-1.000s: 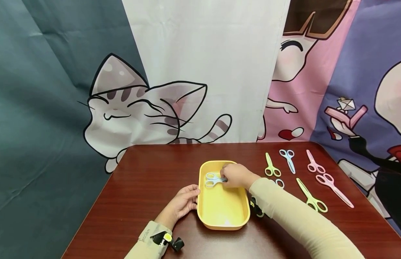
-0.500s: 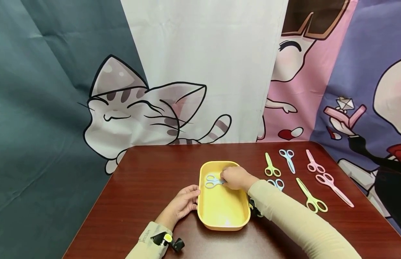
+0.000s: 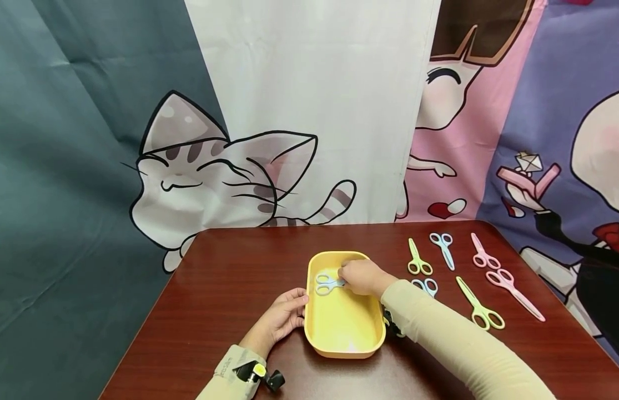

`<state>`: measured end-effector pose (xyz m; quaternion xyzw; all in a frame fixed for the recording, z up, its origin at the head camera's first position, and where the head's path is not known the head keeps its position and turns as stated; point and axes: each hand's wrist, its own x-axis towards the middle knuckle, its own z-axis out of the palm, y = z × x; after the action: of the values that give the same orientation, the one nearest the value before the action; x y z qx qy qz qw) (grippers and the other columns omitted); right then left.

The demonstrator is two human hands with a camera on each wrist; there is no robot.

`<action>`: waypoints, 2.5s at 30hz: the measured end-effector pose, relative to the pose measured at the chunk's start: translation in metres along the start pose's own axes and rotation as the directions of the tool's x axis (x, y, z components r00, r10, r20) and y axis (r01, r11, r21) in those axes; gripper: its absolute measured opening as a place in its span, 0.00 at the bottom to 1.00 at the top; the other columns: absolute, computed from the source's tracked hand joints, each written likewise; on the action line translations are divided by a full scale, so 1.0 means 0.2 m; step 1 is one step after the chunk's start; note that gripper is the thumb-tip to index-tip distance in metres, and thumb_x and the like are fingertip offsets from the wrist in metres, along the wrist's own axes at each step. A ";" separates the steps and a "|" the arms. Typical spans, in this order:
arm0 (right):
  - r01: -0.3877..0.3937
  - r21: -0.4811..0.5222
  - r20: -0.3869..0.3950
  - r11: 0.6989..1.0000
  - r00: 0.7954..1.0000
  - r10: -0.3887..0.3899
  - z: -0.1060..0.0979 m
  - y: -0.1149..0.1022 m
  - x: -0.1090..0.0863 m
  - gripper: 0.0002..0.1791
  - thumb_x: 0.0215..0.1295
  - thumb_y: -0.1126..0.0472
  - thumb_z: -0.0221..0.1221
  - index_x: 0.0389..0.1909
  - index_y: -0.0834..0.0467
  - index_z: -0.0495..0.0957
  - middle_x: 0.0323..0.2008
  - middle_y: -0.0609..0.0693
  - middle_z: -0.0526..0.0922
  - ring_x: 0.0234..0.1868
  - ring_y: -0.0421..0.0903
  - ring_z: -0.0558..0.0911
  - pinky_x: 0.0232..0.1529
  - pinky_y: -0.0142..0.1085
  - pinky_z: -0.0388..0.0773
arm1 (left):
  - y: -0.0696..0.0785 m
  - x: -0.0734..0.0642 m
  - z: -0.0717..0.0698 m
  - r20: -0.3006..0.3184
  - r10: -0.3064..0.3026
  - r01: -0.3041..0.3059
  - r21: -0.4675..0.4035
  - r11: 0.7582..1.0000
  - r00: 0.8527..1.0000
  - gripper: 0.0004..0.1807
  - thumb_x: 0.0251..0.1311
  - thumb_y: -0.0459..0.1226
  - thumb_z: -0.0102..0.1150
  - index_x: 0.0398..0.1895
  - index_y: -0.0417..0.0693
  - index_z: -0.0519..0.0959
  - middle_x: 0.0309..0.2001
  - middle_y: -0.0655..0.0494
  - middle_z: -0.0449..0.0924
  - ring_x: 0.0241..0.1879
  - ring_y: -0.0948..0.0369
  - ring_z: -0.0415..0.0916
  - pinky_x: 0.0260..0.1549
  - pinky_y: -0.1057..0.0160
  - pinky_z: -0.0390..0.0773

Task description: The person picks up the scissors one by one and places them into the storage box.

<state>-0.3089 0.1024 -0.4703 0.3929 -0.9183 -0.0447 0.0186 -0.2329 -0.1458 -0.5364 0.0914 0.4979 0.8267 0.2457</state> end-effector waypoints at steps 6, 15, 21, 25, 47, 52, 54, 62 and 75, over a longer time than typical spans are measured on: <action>-0.029 -0.001 0.004 1.000 1.000 0.029 0.01 0.00 0.01 0.08 0.63 0.54 0.68 0.32 0.51 0.79 0.27 0.43 0.72 0.27 0.41 0.71 0.35 0.37 0.79 | 0.01 -0.01 0.01 -0.014 0.004 -0.004 -0.008 1.000 1.000 0.09 0.76 0.29 0.43 0.39 0.49 0.72 0.29 0.59 0.79 0.23 0.67 0.78 0.23 0.70 0.82; -0.021 -0.003 0.002 1.000 1.000 0.021 0.01 0.01 0.00 0.11 0.61 0.53 0.70 0.29 0.50 0.77 0.27 0.44 0.72 0.27 0.41 0.71 0.33 0.37 0.77 | 0.01 -0.01 0.01 0.007 0.003 -0.003 -0.015 1.000 1.000 0.09 0.76 0.30 0.44 0.38 0.50 0.73 0.29 0.59 0.79 0.23 0.68 0.79 0.23 0.70 0.81; -0.009 0.075 -0.172 0.997 0.985 0.022 -0.06 0.09 -0.03 0.13 0.57 0.50 0.72 0.34 0.54 0.82 0.33 0.46 0.79 0.35 0.47 0.78 0.39 0.42 0.80 | 0.00 -0.01 0.02 0.011 0.001 -0.001 -0.009 1.000 1.000 0.09 0.76 0.30 0.43 0.39 0.50 0.72 0.29 0.59 0.79 0.24 0.67 0.79 0.23 0.70 0.81; -0.164 0.251 -0.251 0.954 0.941 0.228 -0.14 0.23 -0.07 0.11 0.61 0.51 0.69 0.37 0.54 0.82 0.35 0.47 0.82 0.38 0.48 0.80 0.40 0.46 0.80 | 0.00 -0.01 0.02 0.006 0.000 0.000 -0.005 1.000 1.000 0.09 0.76 0.30 0.44 0.39 0.50 0.72 0.30 0.58 0.79 0.25 0.67 0.78 0.23 0.70 0.82; -0.702 0.354 0.098 0.618 0.685 0.722 0.13 0.68 -0.45 0.18 0.63 0.50 0.58 0.20 0.59 0.75 0.23 0.58 0.79 0.27 0.58 0.78 0.25 0.51 0.75 | 0.00 -0.01 0.01 -0.015 -0.003 0.003 0.003 1.000 1.000 0.08 0.77 0.31 0.44 0.40 0.50 0.72 0.30 0.59 0.78 0.25 0.68 0.77 0.24 0.70 0.82; -0.701 0.354 0.087 0.619 0.684 0.724 0.15 0.68 -0.45 0.15 0.60 0.53 0.57 0.20 0.60 0.75 0.26 0.62 0.82 0.28 0.60 0.80 0.25 0.53 0.76 | 0.01 -0.01 0.02 -0.010 -0.009 0.009 0.004 1.000 1.000 0.06 0.77 0.31 0.43 0.41 0.47 0.71 0.30 0.58 0.79 0.26 0.67 0.78 0.24 0.69 0.82; -0.706 0.357 0.095 0.612 0.679 0.728 0.15 0.68 -0.44 0.14 0.59 0.55 0.57 0.19 0.60 0.75 0.27 0.63 0.82 0.27 0.60 0.80 0.24 0.53 0.76 | 0.01 -0.01 0.02 -0.009 -0.007 0.007 0.002 1.000 1.000 0.06 0.77 0.30 0.43 0.41 0.47 0.71 0.31 0.58 0.79 0.26 0.67 0.78 0.24 0.69 0.82; -0.697 0.351 0.074 0.625 0.686 0.723 0.17 0.71 -0.42 0.15 0.58 0.53 0.61 0.22 0.62 0.77 0.26 0.62 0.82 0.27 0.60 0.81 0.26 0.54 0.77 | 0.01 -0.01 0.02 -0.010 -0.008 0.008 0.007 1.000 1.000 0.05 0.76 0.31 0.45 0.41 0.47 0.71 0.31 0.58 0.79 0.26 0.66 0.79 0.25 0.68 0.83; -0.560 0.389 -0.062 0.732 0.776 0.627 -0.06 0.58 -0.26 0.17 0.60 0.50 0.61 0.18 0.55 0.72 0.17 0.50 0.73 0.20 0.50 0.72 0.19 0.41 0.67 | 0.01 -0.02 0.02 -0.010 -0.010 0.011 0.006 1.000 1.000 0.05 0.76 0.31 0.45 0.41 0.47 0.71 0.31 0.57 0.80 0.28 0.65 0.80 0.26 0.68 0.83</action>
<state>-0.3560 0.2197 -0.4477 0.0769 -0.9821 0.1649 0.0491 -0.2292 -0.1448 -0.5316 0.0856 0.5019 0.8244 0.2474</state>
